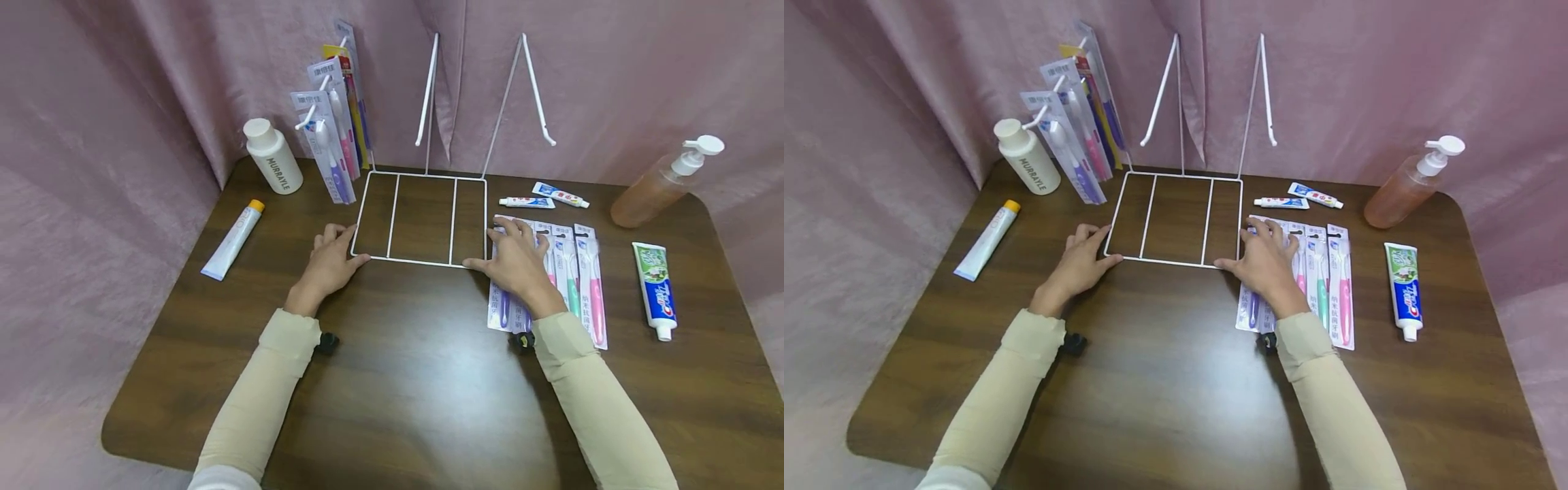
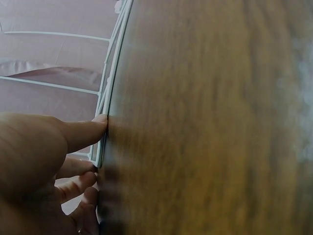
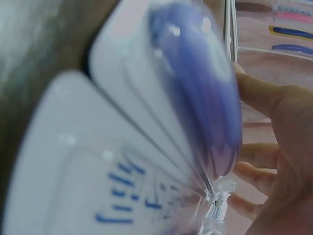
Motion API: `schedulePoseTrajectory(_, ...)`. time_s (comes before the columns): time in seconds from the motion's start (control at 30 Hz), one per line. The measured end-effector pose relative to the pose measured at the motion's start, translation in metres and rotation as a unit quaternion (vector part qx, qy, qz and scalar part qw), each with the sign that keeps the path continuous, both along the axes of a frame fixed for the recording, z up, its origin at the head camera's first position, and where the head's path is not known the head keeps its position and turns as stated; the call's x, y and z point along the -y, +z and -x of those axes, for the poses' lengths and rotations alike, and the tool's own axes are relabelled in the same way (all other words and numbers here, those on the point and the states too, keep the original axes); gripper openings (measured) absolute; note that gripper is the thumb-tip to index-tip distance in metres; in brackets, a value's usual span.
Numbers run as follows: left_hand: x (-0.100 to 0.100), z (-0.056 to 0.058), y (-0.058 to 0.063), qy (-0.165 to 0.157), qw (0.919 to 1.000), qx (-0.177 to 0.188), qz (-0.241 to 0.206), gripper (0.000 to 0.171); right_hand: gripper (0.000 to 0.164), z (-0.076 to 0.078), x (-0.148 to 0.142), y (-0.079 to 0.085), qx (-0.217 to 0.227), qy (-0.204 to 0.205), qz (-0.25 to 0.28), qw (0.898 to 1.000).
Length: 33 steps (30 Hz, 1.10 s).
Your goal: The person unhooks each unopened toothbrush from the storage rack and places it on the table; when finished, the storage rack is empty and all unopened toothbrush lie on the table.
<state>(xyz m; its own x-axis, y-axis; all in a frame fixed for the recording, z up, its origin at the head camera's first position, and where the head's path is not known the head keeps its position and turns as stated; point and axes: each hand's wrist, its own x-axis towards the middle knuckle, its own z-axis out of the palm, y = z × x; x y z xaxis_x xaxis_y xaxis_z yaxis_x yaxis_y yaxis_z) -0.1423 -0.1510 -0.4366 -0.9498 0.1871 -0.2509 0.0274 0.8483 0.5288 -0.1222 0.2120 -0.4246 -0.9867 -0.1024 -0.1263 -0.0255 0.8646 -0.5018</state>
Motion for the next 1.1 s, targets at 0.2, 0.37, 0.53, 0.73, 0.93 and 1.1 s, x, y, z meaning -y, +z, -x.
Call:
schedulePoseTrajectory(0.2, 0.001, -0.003, 0.001, 0.004, 1.0000, 0.001, -0.002, 0.079, 0.099, -0.001, -0.003, 0.001, 0.006, 0.019, -0.014, 1.000)
schedulePoseTrajectory(0.37, 0.012, 0.000, -0.006, 0.018, 0.9988, 0.009, -0.046, 0.078, 0.100, -0.004, -0.004, 0.001, 0.004, 0.036, -0.019, 0.999)
schedulePoseTrajectory(0.53, 0.032, 0.015, -0.022, 0.051, 0.9895, -0.053, -0.124, 0.074, 0.100, -0.003, -0.004, 0.001, -0.007, 0.048, -0.016, 0.999)
schedulePoseTrajectory(0.73, 0.021, 0.007, 0.044, 0.118, 0.9470, -0.187, -0.233, 0.058, 0.101, -0.003, -0.008, 0.001, -0.006, 0.051, -0.019, 0.999)
schedulePoseTrajectory(0.93, 0.019, 0.018, 0.067, 0.135, 0.9012, -0.271, -0.311, 0.049, 0.102, -0.003, -0.010, -0.002, 0.002, 0.049, -0.007, 0.999)
schedulePoseTrajectory(1.1, 0.024, 0.031, 0.071, 0.115, 0.8814, -0.250, -0.384, 0.047, 0.103, 0.000, -0.007, -0.005, -0.008, 0.054, 0.005, 0.999)
